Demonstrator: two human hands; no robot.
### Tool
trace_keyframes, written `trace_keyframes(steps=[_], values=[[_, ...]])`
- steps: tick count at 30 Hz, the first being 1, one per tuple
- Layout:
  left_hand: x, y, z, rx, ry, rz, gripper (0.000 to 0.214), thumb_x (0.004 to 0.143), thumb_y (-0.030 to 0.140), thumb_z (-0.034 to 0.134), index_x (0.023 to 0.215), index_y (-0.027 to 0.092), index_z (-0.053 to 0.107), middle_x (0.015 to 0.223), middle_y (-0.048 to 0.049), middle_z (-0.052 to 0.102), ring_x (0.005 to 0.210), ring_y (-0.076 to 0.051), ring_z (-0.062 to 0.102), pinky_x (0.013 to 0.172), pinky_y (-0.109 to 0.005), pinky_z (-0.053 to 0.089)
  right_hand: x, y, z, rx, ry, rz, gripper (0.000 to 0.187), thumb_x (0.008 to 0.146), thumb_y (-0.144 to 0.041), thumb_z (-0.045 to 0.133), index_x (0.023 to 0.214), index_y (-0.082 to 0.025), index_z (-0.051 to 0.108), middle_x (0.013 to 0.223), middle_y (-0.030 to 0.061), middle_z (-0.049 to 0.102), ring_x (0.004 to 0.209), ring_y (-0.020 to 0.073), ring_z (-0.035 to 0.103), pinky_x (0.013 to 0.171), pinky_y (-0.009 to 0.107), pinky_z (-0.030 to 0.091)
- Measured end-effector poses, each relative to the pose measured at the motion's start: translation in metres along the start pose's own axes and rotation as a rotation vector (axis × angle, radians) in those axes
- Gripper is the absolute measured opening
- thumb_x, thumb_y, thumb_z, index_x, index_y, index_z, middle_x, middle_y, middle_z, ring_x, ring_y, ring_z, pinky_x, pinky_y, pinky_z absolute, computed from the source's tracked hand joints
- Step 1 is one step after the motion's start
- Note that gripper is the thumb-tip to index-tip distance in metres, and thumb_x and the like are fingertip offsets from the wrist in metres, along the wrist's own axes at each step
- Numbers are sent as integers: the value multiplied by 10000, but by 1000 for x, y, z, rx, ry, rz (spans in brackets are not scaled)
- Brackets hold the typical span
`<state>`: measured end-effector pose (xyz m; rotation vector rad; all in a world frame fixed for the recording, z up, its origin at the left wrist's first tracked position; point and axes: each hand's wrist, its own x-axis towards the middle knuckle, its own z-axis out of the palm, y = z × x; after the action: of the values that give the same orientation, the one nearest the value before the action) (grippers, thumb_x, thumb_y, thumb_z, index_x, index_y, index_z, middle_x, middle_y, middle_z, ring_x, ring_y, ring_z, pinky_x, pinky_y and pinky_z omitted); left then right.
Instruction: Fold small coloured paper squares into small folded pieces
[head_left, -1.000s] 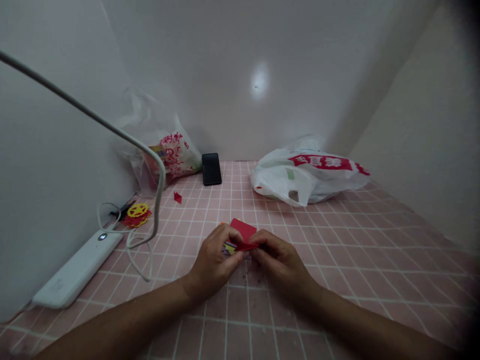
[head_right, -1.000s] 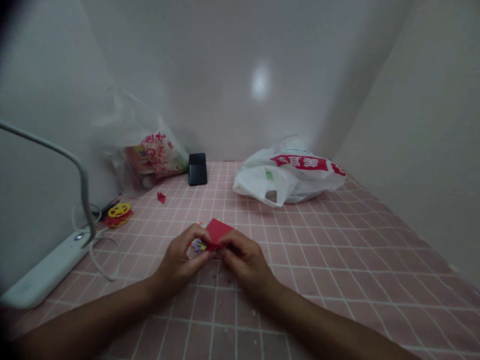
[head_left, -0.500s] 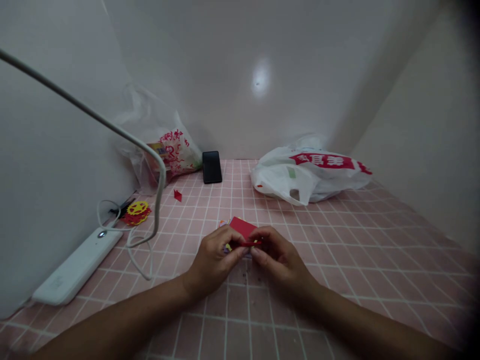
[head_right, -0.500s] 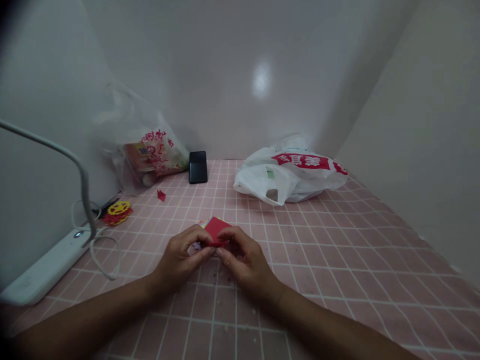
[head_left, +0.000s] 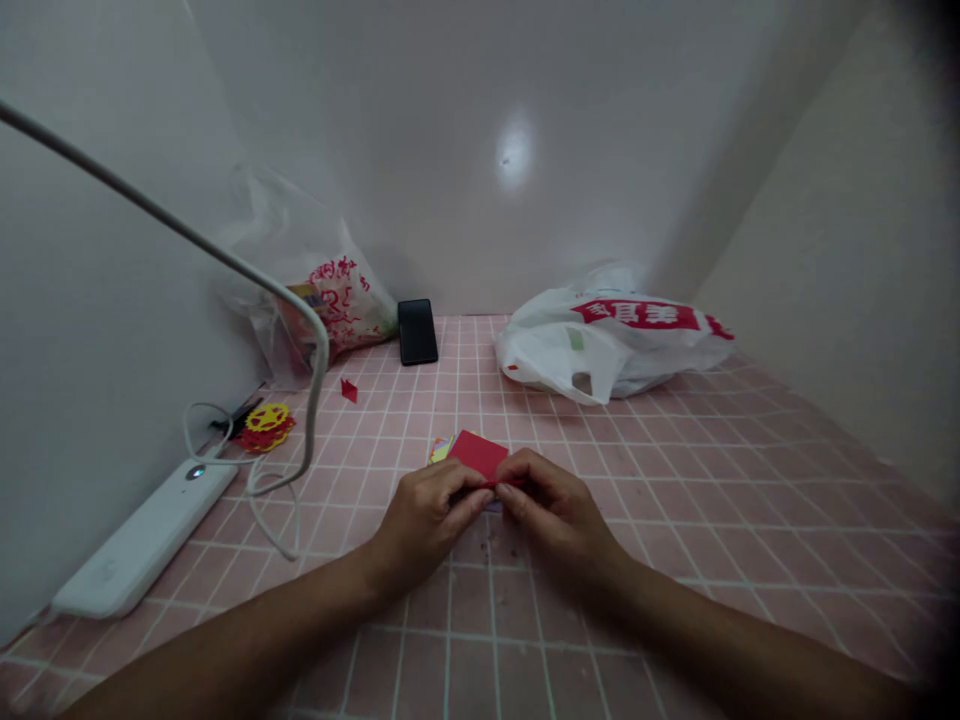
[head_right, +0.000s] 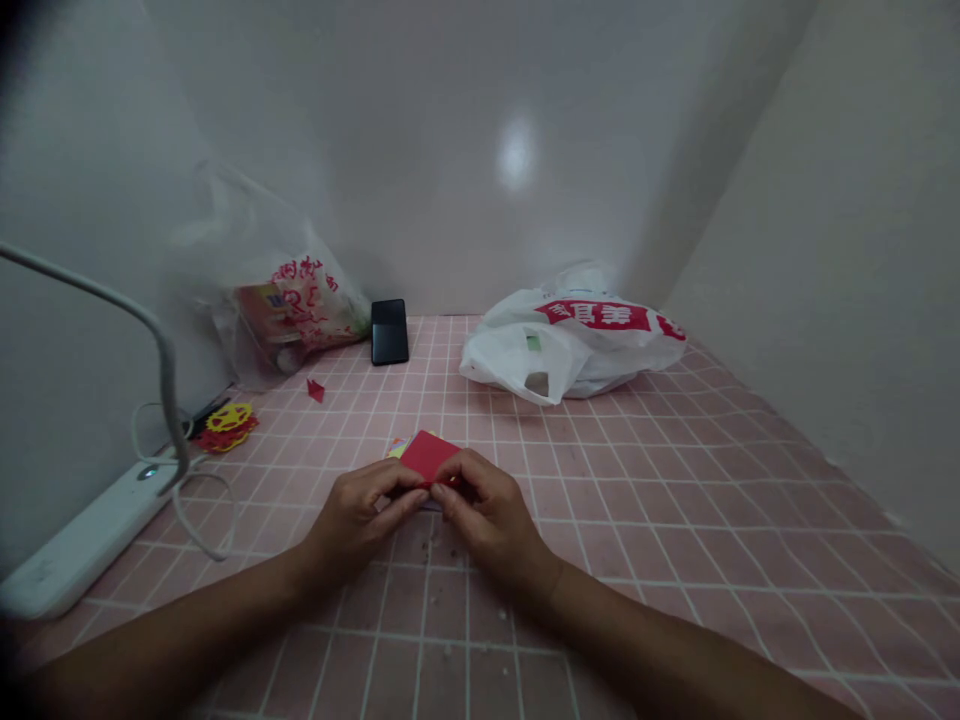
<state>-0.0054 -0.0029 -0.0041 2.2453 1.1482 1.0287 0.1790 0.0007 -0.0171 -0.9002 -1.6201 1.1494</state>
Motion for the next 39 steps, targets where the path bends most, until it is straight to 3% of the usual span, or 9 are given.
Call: trace_keyframes(steps=[8, 19, 24, 29, 36, 39], values=[[2, 2, -1, -56, -1, -93, 112, 895, 208, 582, 837, 148, 656, 774, -46, 691, 715, -165, 622, 675, -277, 434, 2, 1, -1, 150, 33, 115, 126, 883, -288, 591, 809, -189, 568, 674, -31, 533, 568, 108, 480, 543, 250, 366], [4, 2, -3, -497, -164, -490, 260, 869, 375, 558, 707, 172, 545, 601, 38, 495, 559, -110, 440, 550, -234, 331, 5, -4, 2, 293, 42, 304, 192, 825, -331, 628, 747, -194, 519, 559, -47, 546, 501, 99, 479, 514, 237, 355], [7, 4, -2, -515, -145, -483, 194, 803, 341, 635, 761, 153, 611, 718, 0, 581, 653, -124, 494, 620, -244, 371, 5, -4, 2, 278, -29, 343, 217, 784, -329, 661, 716, -193, 507, 556, -47, 532, 480, 91, 464, 470, 222, 339], [6, 3, -3, -638, -101, -603, 272, 800, 396, 644, 678, 166, 567, 570, 41, 506, 541, -101, 422, 541, -229, 312, 5, -1, 3, 343, -100, 355, 258, 850, -434, 605, 790, -198, 519, 539, -48, 537, 459, 103, 472, 459, 229, 365], [8, -2, -3, -711, -167, -657, 275, 769, 413, 691, 726, 158, 596, 585, 45, 514, 526, -89, 414, 527, -224, 289, 7, -3, -1, 247, -106, 350, 249, 812, -390, 641, 726, -180, 539, 570, -42, 514, 483, 90, 458, 470, 224, 340], [9, -1, -2, -761, -148, -682, 293, 755, 428, 705, 724, 158, 595, 558, 53, 500, 498, -79, 386, 508, -223, 263, 6, -2, -1, 258, -137, 323, 310, 876, -452, 577, 730, -182, 537, 569, -35, 519, 493, 101, 475, 484, 236, 354]])
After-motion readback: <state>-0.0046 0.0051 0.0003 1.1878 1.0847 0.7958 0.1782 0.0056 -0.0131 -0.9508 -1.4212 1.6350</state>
